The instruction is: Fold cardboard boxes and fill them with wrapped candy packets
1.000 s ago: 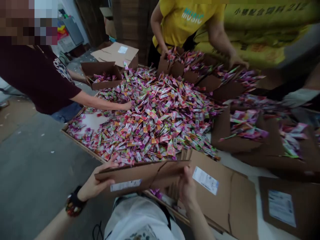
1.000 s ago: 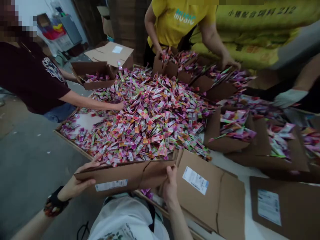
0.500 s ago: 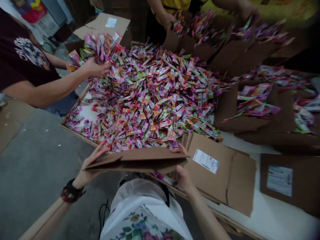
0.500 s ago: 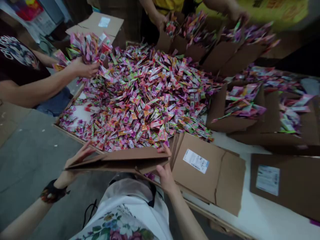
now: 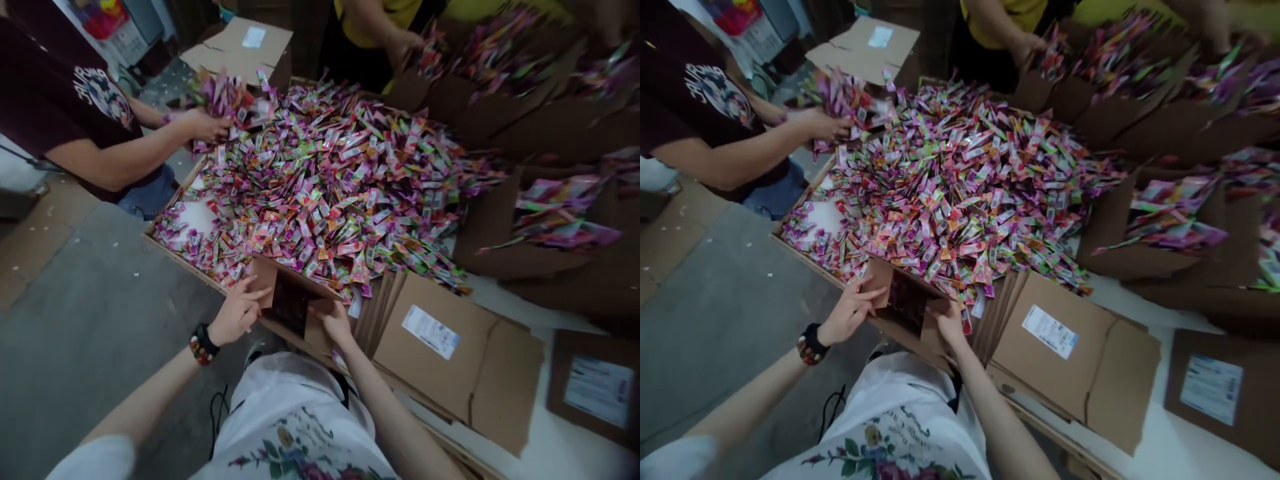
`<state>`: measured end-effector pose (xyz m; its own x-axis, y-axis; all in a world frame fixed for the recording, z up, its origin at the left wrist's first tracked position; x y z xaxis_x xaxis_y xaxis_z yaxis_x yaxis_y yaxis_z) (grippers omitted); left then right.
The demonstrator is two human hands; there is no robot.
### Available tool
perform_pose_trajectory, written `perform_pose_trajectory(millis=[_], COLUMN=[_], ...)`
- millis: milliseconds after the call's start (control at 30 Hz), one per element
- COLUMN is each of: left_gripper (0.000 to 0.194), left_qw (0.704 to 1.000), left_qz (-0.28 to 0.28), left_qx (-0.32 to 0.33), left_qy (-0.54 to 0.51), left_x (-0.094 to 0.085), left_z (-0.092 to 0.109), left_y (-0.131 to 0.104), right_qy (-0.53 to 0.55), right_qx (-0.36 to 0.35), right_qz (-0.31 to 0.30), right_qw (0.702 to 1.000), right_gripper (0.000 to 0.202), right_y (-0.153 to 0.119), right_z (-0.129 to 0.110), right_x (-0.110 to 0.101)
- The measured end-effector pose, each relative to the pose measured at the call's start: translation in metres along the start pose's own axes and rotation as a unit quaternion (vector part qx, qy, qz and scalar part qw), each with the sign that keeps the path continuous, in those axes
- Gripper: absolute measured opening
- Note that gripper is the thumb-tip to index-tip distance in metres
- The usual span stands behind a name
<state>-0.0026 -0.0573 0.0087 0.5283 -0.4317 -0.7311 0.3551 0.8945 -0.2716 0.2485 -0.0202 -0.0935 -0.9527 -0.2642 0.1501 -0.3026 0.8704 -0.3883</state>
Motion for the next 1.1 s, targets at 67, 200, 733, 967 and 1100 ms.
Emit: perform_pose_trajectory(millis=[67,200,733,967,1100], left_gripper=[0.039,0.025,0.077,0.133,0.139], left_qw=[0.991,0.961,0.975,0.946,0.917], left_qz=[0.008,0.120,0.159,0.174,-0.001], left_qx=[-0.086,-0.151,-0.127,0.066,0.205], left_qy=[0.100,0.199,-0.088,0.266,0.344], left_x=[0.003,0.023,0.051,0.018,0.020], left_z=[-0.007,-0.030,-0.088,-0.042,-0.031], left_y=[0.013,0.023,-0.036,-0.004,0.022], right_qy=[-0.029,-0.237,-0.628,-0.658,-0.612], right_qx=[0.012,-0.122,-0.313,-0.352,-0.352], right_qz=[-0.098,-0.326,-0.357,-0.316,-0.336], right_qw=[0.995,0.907,0.616,0.586,0.624], right_gripper=[0.072,0.094,0.090,0.109,0.107], right_y=[0.010,0.023,-0.016,-0.008,-0.007], right_z=[-0.023,-0.076,-0.040,-0.021,-0.008], right_x=[-0.014,-0.010,0.035,0.037,0.041])
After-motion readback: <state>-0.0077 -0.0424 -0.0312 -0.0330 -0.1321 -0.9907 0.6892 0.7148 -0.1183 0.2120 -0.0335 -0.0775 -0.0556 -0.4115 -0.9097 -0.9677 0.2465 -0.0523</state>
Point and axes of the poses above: each hand's wrist, its own y-axis towards the middle knuckle, its own x-axis out of the palm, z = x × y, the point moved 1 cm from there along y, towards the middle knuckle, and after that the axes turned 9 degrees about -z, right-handed, at the moved point
